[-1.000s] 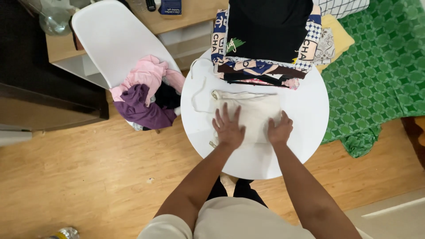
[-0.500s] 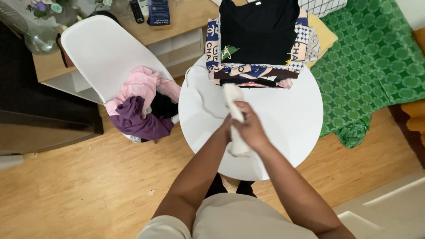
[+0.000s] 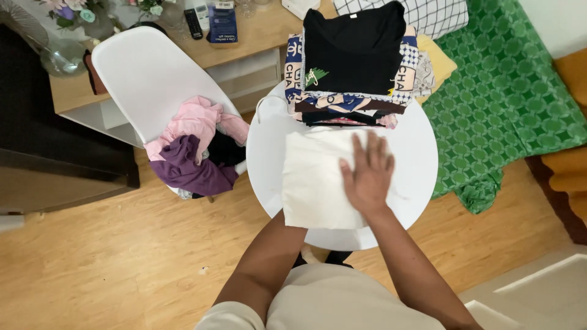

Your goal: Folding various pieces of clothing including a white top and a purple garment on a round table.

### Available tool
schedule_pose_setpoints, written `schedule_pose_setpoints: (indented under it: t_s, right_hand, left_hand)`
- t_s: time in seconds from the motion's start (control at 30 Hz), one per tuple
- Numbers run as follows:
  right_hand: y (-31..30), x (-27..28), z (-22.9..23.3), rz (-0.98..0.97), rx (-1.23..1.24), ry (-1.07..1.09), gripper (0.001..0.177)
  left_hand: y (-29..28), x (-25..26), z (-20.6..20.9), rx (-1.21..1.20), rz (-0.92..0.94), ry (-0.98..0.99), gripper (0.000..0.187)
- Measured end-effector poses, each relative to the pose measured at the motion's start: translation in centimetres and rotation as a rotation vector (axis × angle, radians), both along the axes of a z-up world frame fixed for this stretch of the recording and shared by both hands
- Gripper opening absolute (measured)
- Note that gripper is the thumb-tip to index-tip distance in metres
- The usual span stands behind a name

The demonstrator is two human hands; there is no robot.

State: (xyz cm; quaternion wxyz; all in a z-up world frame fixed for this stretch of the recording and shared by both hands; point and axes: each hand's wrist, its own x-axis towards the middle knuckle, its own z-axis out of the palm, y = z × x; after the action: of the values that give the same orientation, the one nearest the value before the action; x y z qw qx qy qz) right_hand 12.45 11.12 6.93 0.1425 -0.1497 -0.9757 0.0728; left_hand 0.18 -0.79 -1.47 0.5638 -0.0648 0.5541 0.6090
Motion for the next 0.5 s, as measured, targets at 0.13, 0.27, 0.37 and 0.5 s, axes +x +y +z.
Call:
schedule_pose_setpoints:
  t_s: [0.13,0.27,0.37,0.5]
  right_hand:
    - [4.6,1.9,0.7,-0.279,-0.322,0.075,0.069]
    - [10.3,3.6,-1.8,-0.437,-1.498,0.172,0.072]
    - [12.4,5.9,-2.9,-0.241,-2.039,0.178,0.071]
    - [14.6,7.7,-4.0,-0.044,-2.201,0.153,0.071]
  left_hand:
    - [-2.6,-0.2,-3.8,0.114,0.054,-0.07,0.083]
    - [0.0,1.5,-0.6,0.223,0.101,-0.144,0.083]
    - [1.6,2.2,1.8,0.31,0.143,-0.185,0.083]
    - [2.0,3.6,3.0,0.419,0.202,-0.245,0.083]
